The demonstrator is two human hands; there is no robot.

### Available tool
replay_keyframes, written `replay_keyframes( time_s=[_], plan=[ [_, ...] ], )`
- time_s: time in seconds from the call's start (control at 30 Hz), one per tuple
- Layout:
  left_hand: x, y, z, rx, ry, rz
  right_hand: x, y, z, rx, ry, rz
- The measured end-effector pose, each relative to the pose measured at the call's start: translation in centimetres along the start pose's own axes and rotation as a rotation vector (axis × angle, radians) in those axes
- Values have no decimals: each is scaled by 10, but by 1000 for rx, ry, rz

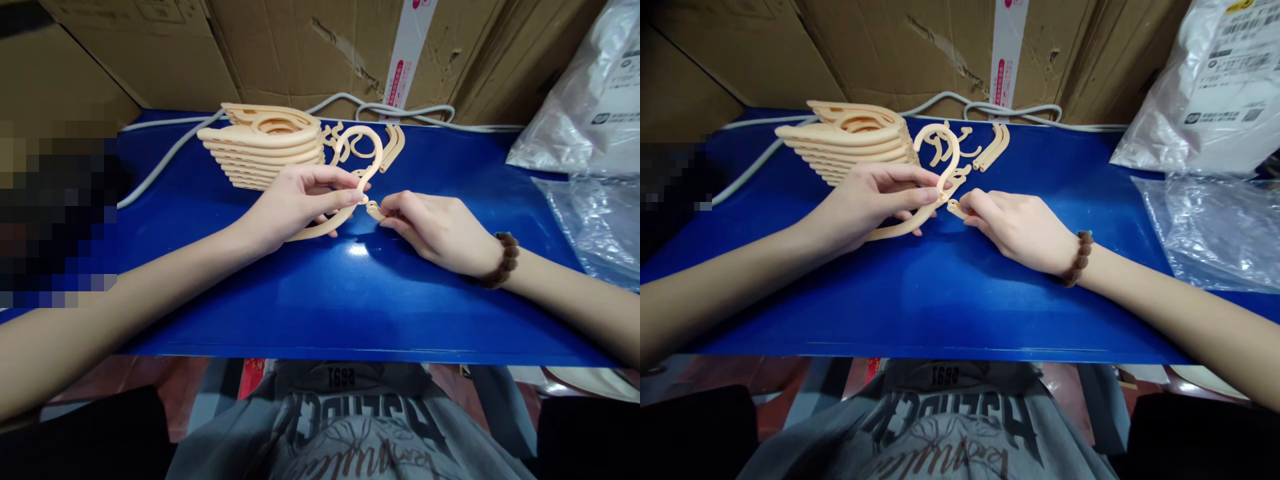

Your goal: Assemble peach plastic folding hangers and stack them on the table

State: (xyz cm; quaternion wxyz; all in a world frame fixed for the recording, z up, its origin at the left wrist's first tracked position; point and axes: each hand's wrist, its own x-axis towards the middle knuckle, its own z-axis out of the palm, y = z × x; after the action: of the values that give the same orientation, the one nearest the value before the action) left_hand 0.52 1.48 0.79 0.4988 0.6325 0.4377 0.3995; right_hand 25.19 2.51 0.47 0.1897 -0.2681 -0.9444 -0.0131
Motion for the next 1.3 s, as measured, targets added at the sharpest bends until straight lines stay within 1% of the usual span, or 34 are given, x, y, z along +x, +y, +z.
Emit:
replay_keyframes(
  time_s=[0.13, 0.27, 0.4, 0.57, 0.67, 0.77, 0.9, 0.97, 1.07, 1.3],
  plan=[
    [-1, 1, -1, 7, -32, 18, 0, -1, -1, -34, -13, 7],
    [0, -2, -2, 2, -84, 0, -1, -3, -2, -27, -11, 8],
    [1, -2, -4, -67, -131, -57, -1, -5, -3, -49, -4, 1],
    [1, 3, -4, -91, -166, -126, -2, -5, -3, -51, -2, -73],
    [1, 5, -5, -74, -186, -127, -2, -5, -3, -72, -8, -76],
    [0, 6, -4, -56, -209, -98, -3, -6, -2, -68, -7, -81],
    [0, 6, -1, -23, -198, -7, -3, -7, -2, -37, 35, -84],
    [0, 6, 1, -5, -212, 12, -3, -7, -3, -30, 49, -92],
    [1, 5, 2, -13, -227, -7, -2, -7, -4, -50, 46, -102],
    [1, 3, 1, -86, -201, -91, -1, -6, -3, -28, 11, -93]
  ],
)
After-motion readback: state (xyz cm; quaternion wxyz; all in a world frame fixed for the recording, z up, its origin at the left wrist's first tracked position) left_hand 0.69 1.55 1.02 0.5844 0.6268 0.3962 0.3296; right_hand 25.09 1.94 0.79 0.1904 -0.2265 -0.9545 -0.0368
